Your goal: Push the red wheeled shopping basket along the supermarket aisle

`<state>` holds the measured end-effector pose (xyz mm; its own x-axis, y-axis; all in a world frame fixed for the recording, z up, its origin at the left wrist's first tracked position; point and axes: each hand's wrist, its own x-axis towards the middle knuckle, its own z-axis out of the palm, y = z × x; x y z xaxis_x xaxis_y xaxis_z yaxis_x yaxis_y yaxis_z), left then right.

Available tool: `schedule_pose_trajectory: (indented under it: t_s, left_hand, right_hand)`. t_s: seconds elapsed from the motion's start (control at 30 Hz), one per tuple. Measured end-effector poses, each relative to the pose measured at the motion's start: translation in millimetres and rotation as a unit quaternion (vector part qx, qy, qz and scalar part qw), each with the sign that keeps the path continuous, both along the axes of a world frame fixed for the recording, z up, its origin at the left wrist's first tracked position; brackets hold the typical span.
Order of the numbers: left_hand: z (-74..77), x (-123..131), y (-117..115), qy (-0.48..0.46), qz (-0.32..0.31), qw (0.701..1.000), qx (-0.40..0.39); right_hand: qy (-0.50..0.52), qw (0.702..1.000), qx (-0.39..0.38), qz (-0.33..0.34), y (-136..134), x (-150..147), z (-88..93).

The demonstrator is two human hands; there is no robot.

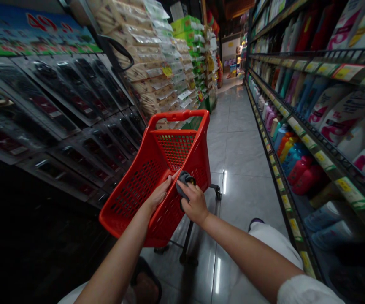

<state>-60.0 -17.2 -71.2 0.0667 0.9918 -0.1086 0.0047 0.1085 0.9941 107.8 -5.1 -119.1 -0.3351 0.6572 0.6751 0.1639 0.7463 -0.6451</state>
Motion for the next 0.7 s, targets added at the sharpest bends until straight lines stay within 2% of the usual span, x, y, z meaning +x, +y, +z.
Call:
schedule_pose_trajectory:
  t_s: [0.13,0.3,0.4,0.5,0.6,0.7]
  left_hand:
    - [6.7,2,-3,-0.023,0.003,1.0,-0.017]
    - [11.7,4,-2,0.042,0.017,0.998,0.041]
    - [13.7,6,-2,0.027,0.016,0.999,0.035]
    - [15.6,7,-5,0.008,0.012,0.999,0.036]
    - [16.9,8,-6,-0.02,0.009,0.999,0.034]
    - [17.0,8,-6,-0.057,-0.003,0.998,0.022]
  right_hand:
    - [-0.006,0.999,0.041,0.027,-22,0,-9.0]
    - [-0.057,0.992,0.088,0.076,-49,1,-18.8]
    - [-0.093,0.98,0.129,0.115,-58,1,-24.7]
    - [-0.131,0.963,0.188,0.139,-46,4,-28.0]
    - [-0.163,0.945,0.249,0.132,-13,13,-26.3]
    - [-0.179,0.947,0.249,0.095,23,24,-22.2]
